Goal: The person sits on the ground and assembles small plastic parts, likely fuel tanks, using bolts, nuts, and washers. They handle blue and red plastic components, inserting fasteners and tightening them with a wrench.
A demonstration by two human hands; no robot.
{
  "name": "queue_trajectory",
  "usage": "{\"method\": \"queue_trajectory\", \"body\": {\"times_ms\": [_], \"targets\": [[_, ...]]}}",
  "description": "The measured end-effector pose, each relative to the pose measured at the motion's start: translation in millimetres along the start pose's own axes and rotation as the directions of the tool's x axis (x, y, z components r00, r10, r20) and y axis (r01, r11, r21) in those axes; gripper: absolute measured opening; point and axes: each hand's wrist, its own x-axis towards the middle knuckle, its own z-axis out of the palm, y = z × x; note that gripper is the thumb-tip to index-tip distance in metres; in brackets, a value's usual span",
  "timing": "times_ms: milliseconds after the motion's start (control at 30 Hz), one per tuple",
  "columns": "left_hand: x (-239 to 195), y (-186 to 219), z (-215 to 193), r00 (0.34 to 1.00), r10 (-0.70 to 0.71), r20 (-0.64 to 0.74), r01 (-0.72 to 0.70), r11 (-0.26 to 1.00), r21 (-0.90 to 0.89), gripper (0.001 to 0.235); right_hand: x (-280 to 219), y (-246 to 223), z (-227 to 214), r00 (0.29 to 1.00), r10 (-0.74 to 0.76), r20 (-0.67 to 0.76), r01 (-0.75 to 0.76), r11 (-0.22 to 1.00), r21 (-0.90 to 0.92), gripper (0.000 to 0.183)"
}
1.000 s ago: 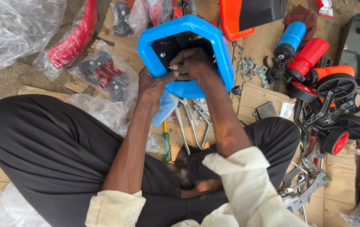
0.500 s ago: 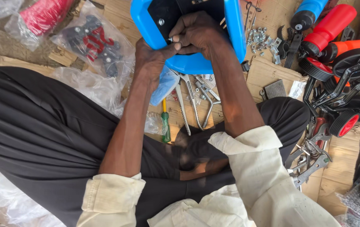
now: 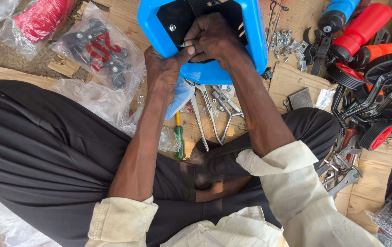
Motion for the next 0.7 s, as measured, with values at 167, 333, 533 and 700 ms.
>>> {"method": "queue_trajectory", "body": {"times_ms": [167,333,533,700], "targets": [[-2.0,-0.2,-0.4,0.999,0.04,0.007,-0.04,0.999,0.03,0.015,1.2,2.1,-1.0,0.998,-0.017,0.058,0.019,0.999,-0.029,0.01],[2.6,0.7,1.4,0.995,0.093,0.024,-0.093,0.996,0.002,0.022,0.8,15.6,-2.1,0.997,-0.044,0.066,0.045,0.999,-0.022,0.014],[0.9,-3.7,0.1,0.995,0.066,0.074,-0.065,0.998,-0.027,0.015,-7.0,30.9,-5.7,0.982,-0.16,0.105,0.133,0.966,0.223,0.024],[-0.8,-0.1,0.7,0.995,0.064,0.083,-0.06,0.997,-0.046,0.016,-14.9,26.5,1.8,0.988,-0.151,0.029,0.141,0.966,0.217,0.018]]}}
